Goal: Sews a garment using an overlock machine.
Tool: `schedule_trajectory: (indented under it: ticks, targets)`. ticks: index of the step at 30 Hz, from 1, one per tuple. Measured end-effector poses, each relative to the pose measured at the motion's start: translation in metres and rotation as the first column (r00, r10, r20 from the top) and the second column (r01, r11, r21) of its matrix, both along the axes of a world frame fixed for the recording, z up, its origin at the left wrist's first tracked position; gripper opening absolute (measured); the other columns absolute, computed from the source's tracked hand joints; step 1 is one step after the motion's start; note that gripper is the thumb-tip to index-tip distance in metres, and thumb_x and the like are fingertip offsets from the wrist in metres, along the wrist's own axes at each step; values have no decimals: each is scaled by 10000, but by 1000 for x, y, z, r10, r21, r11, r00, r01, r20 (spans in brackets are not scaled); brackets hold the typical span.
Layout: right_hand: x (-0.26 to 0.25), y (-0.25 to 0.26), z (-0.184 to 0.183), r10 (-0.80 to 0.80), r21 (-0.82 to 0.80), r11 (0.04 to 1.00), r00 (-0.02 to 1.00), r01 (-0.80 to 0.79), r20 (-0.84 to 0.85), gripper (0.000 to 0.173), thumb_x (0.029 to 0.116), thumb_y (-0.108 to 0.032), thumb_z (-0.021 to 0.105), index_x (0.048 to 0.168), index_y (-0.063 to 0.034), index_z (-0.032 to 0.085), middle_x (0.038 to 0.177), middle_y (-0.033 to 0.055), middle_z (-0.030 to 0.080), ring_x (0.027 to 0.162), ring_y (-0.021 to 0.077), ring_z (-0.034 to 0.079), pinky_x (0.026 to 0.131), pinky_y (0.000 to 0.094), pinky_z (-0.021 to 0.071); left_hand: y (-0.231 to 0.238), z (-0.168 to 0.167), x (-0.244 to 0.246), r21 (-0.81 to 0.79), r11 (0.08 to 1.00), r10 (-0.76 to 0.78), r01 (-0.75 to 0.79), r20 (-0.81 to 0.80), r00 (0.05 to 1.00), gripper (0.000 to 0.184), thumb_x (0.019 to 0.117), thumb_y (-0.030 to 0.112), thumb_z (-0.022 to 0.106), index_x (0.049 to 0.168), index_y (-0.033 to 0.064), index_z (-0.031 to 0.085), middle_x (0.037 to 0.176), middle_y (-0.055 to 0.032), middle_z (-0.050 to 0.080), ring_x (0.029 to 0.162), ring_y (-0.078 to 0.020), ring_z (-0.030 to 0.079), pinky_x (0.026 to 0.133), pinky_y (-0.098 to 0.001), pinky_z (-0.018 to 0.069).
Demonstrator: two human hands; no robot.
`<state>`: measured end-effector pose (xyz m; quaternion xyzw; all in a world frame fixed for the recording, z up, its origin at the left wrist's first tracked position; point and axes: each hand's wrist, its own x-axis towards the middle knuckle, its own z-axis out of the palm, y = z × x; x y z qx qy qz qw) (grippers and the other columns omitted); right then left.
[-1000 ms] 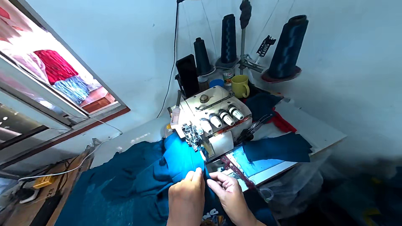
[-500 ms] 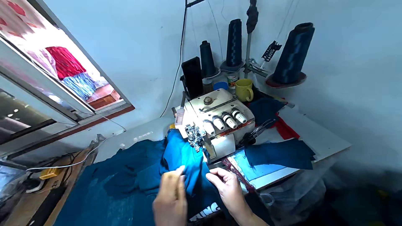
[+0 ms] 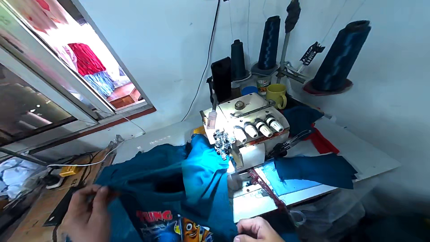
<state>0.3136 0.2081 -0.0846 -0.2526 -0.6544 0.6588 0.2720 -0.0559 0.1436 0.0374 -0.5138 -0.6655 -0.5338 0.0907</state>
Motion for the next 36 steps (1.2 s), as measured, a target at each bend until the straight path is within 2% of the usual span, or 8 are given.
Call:
schedule_trajectory:
  ticks: [4, 9, 14, 17, 24, 27, 31, 36]
  targets:
    - [-21, -10, -14, -80, -8, 997, 997, 80, 15, 163, 981, -131, 616, 927, 9, 678, 694, 6, 631, 602, 38, 568, 599, 232, 483, 36, 8, 32, -351, 936, -5, -37, -119, 993, 374, 990, 129, 643, 1248, -124, 549, 1235, -337, 571, 1067, -433, 639, 899, -578, 546]
    - [-17, -14, -18, -128, -31, 991, 988, 131, 91, 166, 992, -149, 599, 951, -2, 664, 689, 1, 614, 592, 47, 557, 595, 241, 475, 42, -49, 136, -392, 850, -443, 352, -170, 880, 332, 908, 301, 740, 1071, 14, 705, 1038, -147, 685, 939, -252, 680, 812, -407, 588]
    - [-7, -13, -15, -78, 67, 995, 990, 71, 117, 187, 1003, -162, 591, 944, 2, 660, 694, 26, 601, 601, 66, 557, 606, 254, 477, 52, -93, 180, -175, 983, -134, 53, -490, 861, 274, 865, 178, 668, 1088, 38, 747, 1007, -169, 653, 944, -354, 647, 813, -431, 565]
    - [-3, -9, -15, -65, 122, 991, 989, 49, 135, 197, 998, -169, 595, 933, 2, 669, 699, 40, 610, 608, 78, 566, 608, 262, 480, 52, -83, 172, -235, 958, -247, 165, -381, 891, 123, 850, 147, 644, 893, 120, 755, 986, -70, 659, 1000, -278, 619, 885, -417, 521]
    - [-15, 28, 13, -353, 306, 904, 924, 298, 143, 336, 985, -274, 620, 1166, 3, 678, 1055, 140, 695, 892, 208, 679, 800, 378, 572, 52, -46, 129, -309, 716, -554, 626, 296, 778, 209, 905, 200, 700, 1065, 67, 689, 995, 7, 715, 924, -70, 681, 847, -253, 575]
    - [-32, 51, 24, -380, 136, 920, 922, 368, 77, 310, 990, -307, 627, 1133, -38, 681, 986, 54, 694, 866, 96, 667, 792, 269, 558, 59, -40, 134, -181, 777, -556, 603, 253, 792, 154, 989, 199, 591, 956, 99, 703, 877, 41, 689, 822, -40, 649, 765, -209, 548]
    - [-51, 58, 22, -390, -135, 916, 916, 377, -88, 171, 982, -223, 645, 892, -78, 653, 691, -54, 550, 585, 20, 488, 561, 198, 410, 63, -41, 142, -89, 738, -596, 669, 382, 707, 182, 920, 100, 676, 1088, 39, 641, 1026, -54, 701, 944, -140, 684, 833, -274, 585]
    - [-48, 44, 7, -452, -11, 891, 886, 454, -103, 139, 949, -168, 666, 880, -64, 727, 775, -26, 679, 727, 19, 634, 692, 211, 528, 52, -48, 140, -331, 851, -413, 407, 55, 909, 194, 932, 253, 648, 1008, 100, 739, 937, 42, 738, 873, -5, 688, 791, -194, 571]
